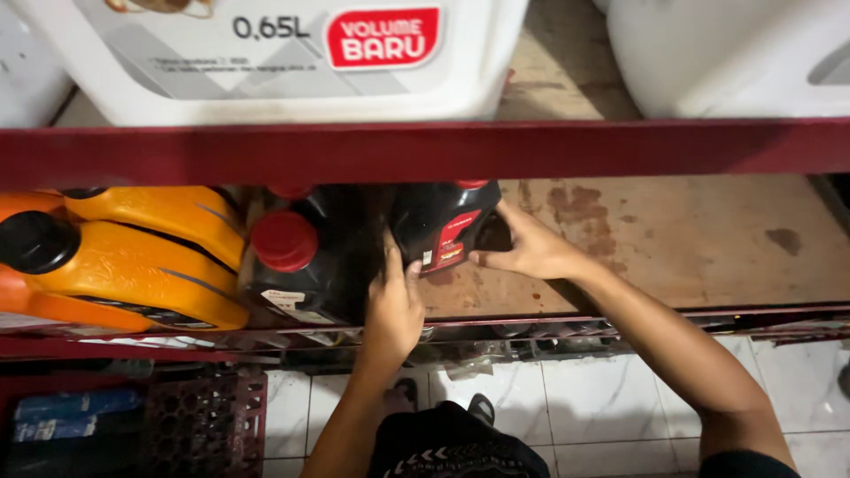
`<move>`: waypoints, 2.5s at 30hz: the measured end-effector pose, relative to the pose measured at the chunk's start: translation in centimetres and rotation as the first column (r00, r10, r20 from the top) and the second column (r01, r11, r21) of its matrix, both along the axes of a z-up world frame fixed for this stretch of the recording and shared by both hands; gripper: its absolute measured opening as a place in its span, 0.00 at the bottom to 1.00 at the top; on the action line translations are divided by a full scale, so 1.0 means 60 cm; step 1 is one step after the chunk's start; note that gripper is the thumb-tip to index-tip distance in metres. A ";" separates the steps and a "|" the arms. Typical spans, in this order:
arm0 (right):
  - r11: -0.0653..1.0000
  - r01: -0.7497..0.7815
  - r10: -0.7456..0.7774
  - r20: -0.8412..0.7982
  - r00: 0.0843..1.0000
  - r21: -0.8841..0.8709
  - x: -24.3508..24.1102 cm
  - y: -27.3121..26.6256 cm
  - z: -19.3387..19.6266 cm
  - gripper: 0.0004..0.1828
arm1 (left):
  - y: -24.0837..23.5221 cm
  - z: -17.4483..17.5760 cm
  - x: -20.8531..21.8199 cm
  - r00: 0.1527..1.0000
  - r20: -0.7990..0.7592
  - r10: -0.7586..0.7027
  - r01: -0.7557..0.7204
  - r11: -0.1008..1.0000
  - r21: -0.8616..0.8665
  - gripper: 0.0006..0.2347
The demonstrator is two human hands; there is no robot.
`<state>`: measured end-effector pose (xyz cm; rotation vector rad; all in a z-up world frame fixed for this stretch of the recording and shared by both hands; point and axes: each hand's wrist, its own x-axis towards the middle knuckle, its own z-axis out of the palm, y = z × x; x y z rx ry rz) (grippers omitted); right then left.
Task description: The person repeatedly picks up orange and black plastic bottles from a glass display counter and places them onto a red metal shelf. The person handles the bottles one by one, arranging them in rows on the shelf.
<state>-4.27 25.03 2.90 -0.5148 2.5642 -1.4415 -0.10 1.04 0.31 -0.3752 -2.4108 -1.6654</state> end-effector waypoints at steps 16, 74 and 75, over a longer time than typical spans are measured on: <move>0.980 0.199 -0.186 -0.308 0.933 0.011 -0.074 -0.038 -0.084 0.36 | -0.002 -0.013 -0.005 0.989 -0.109 0.103 -0.111 0.991 -0.073 0.29; 0.691 0.703 -0.369 -0.754 0.543 0.168 0.303 0.353 -0.157 0.41 | 0.056 -0.347 0.191 0.724 -0.382 0.575 -0.537 0.817 0.213 0.21; 0.673 0.719 -0.380 -0.755 0.534 0.171 0.300 0.368 -0.175 0.42 | 0.058 -0.393 0.209 0.749 -0.278 0.601 -0.579 0.799 0.166 0.22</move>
